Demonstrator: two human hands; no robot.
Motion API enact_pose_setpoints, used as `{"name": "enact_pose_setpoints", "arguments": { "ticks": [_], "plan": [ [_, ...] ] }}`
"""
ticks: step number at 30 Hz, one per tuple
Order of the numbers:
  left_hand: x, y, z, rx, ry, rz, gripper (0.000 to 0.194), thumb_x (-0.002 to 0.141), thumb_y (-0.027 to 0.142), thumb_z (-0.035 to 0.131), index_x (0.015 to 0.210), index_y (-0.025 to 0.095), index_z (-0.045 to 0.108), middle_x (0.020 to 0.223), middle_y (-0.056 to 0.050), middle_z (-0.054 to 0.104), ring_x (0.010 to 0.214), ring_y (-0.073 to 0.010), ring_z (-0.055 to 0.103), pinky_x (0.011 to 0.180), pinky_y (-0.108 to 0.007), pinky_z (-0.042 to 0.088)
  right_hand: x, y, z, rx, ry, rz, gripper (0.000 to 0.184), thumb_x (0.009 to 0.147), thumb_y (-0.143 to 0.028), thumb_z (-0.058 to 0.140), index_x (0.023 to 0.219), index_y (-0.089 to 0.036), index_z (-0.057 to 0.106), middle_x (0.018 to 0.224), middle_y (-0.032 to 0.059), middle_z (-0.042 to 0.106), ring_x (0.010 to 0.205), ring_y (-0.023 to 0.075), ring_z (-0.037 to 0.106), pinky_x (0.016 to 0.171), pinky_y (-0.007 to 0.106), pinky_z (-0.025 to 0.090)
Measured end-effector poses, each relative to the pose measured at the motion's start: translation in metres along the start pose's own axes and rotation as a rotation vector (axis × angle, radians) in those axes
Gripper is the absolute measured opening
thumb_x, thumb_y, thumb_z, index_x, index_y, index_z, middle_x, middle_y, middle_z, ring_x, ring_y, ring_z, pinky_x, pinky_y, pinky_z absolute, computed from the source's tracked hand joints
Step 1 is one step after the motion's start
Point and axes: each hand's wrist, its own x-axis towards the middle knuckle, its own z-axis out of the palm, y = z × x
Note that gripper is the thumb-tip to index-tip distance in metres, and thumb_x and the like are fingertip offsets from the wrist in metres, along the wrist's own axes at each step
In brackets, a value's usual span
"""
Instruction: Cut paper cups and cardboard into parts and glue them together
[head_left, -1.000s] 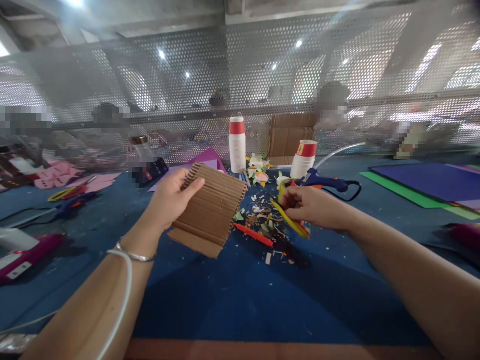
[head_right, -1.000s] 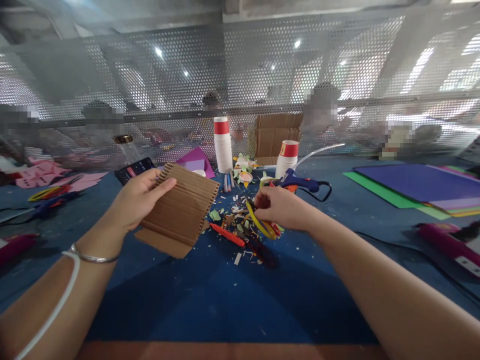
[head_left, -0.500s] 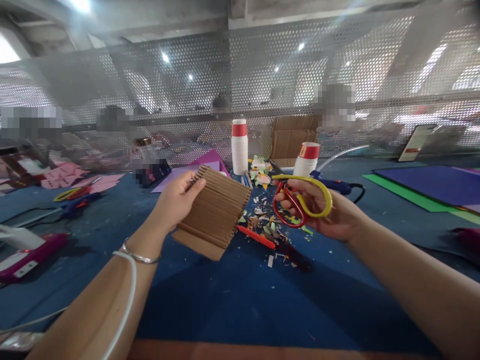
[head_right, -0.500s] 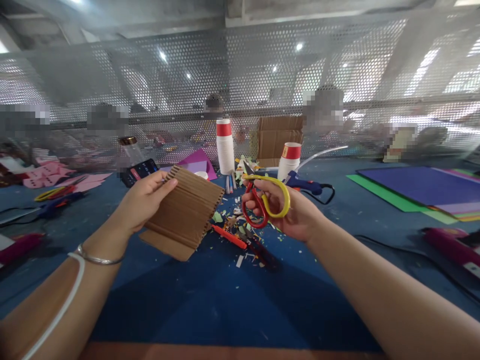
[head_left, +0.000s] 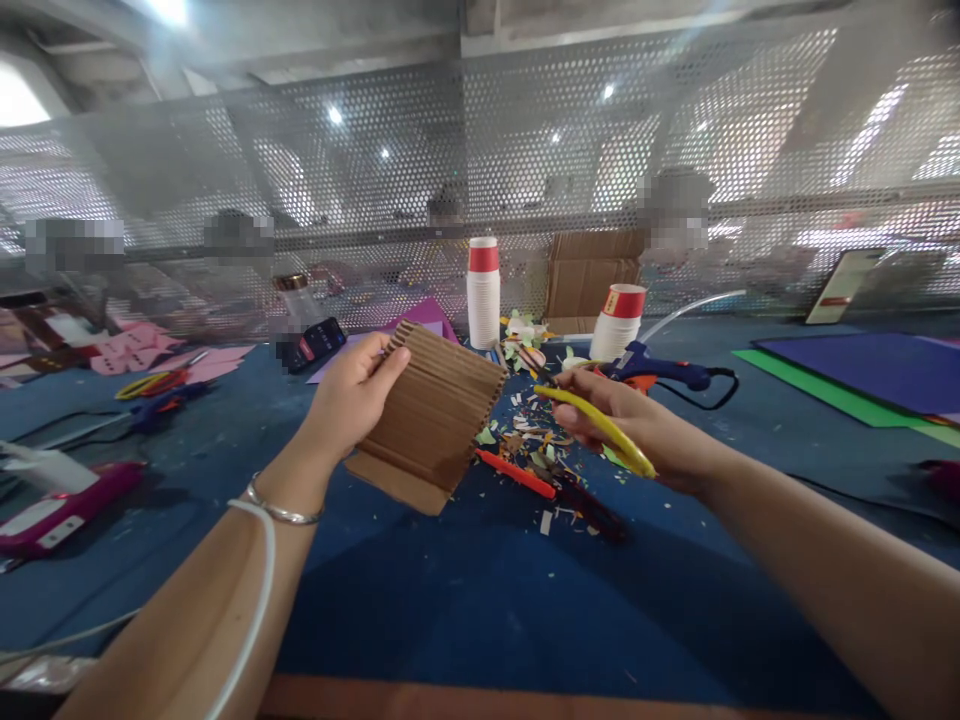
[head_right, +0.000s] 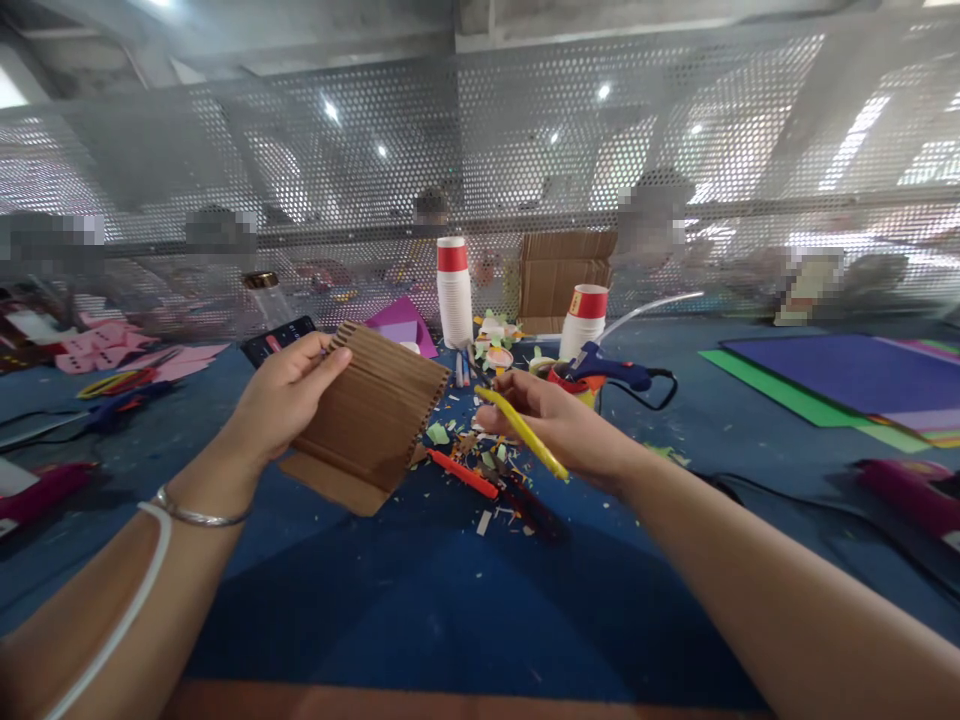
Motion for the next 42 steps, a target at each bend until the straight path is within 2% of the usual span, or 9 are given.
{"name": "enact_pose_setpoints", "arguments": {
  "ticks": [4, 8, 11, 22, 33, 37, 42],
  "plan": [
    [0.000, -0.001, 0.000, 0.000, 0.019, 0.023, 0.025, 0.092, 0.043, 0.054, 0.091, 0.020, 0.062, 0.087, -0.003, 0.068, 0.082, -0.0199, 0.060, 0.073, -0.031, 0.045, 0.004, 0.006, 0.001, -0.302, -0.025, -0.011, 0.038, 0.076, -0.050, 0.076, 0.094, -0.021, 0.057, 0.081, -0.0002, 0.056, 0.073, 0.0147, 0.052, 0.065, 0.029, 0.043],
    [-0.001, 0.001, 0.002, -0.060, 0.017, 0.028, 0.024, 0.092, 0.042, 0.054, 0.091, 0.019, 0.061, 0.085, -0.002, 0.067, 0.080, -0.0190, 0.060, 0.074, -0.031, 0.045, 0.005, 0.012, 0.001, -0.426, -0.054, -0.021, 0.039, 0.076, -0.049, 0.076, 0.096, -0.022, 0.057, 0.083, 0.0008, 0.059, 0.074, 0.0166, 0.055, 0.064, 0.030, 0.043],
    [-0.003, 0.003, 0.004, -0.085, -0.014, 0.041, 0.024, 0.093, 0.041, 0.054, 0.096, 0.019, 0.062, 0.090, -0.003, 0.068, 0.084, -0.0191, 0.060, 0.077, -0.032, 0.045, 0.004, 0.012, 0.002, -0.479, -0.085, -0.026, 0.037, 0.079, -0.048, 0.073, 0.098, -0.021, 0.056, 0.082, -0.0003, 0.057, 0.072, 0.0159, 0.054, 0.064, 0.030, 0.042],
    [-0.005, 0.004, 0.009, -0.090, -0.050, 0.078, 0.023, 0.096, 0.042, 0.052, 0.097, 0.020, 0.062, 0.089, -0.002, 0.066, 0.085, -0.0184, 0.060, 0.078, -0.032, 0.044, 0.004, 0.013, 0.002, -0.521, -0.124, -0.073, 0.035, 0.084, -0.048, 0.069, 0.097, -0.020, 0.054, 0.080, -0.0021, 0.051, 0.070, 0.0142, 0.049, 0.063, 0.028, 0.039],
    [-0.007, 0.007, 0.008, -0.098, -0.023, 0.069, 0.024, 0.095, 0.044, 0.053, 0.096, 0.021, 0.061, 0.087, -0.003, 0.066, 0.083, -0.0196, 0.059, 0.077, -0.032, 0.047, 0.002, 0.010, 0.005, -0.519, -0.126, -0.079, 0.036, 0.083, -0.051, 0.070, 0.096, -0.021, 0.056, 0.078, -0.0022, 0.052, 0.068, 0.0141, 0.047, 0.061, 0.028, 0.039],
    [-0.007, 0.011, 0.008, -0.085, -0.023, 0.065, 0.025, 0.094, 0.044, 0.053, 0.097, 0.021, 0.061, 0.089, -0.003, 0.067, 0.086, -0.0204, 0.061, 0.079, -0.032, 0.048, 0.002, 0.011, 0.005, -0.509, -0.125, -0.072, 0.036, 0.083, -0.049, 0.070, 0.101, -0.020, 0.057, 0.083, -0.0002, 0.057, 0.071, 0.0151, 0.051, 0.063, 0.029, 0.041],
    [-0.007, 0.012, 0.008, -0.081, -0.032, 0.064, 0.024, 0.094, 0.043, 0.053, 0.096, 0.020, 0.060, 0.089, -0.003, 0.067, 0.085, -0.0199, 0.061, 0.079, -0.032, 0.048, 0.002, 0.011, 0.004, -0.512, -0.123, -0.074, 0.034, 0.083, -0.046, 0.070, 0.099, -0.020, 0.057, 0.081, -0.0014, 0.054, 0.071, 0.0149, 0.050, 0.063, 0.029, 0.041]
  ]
}}
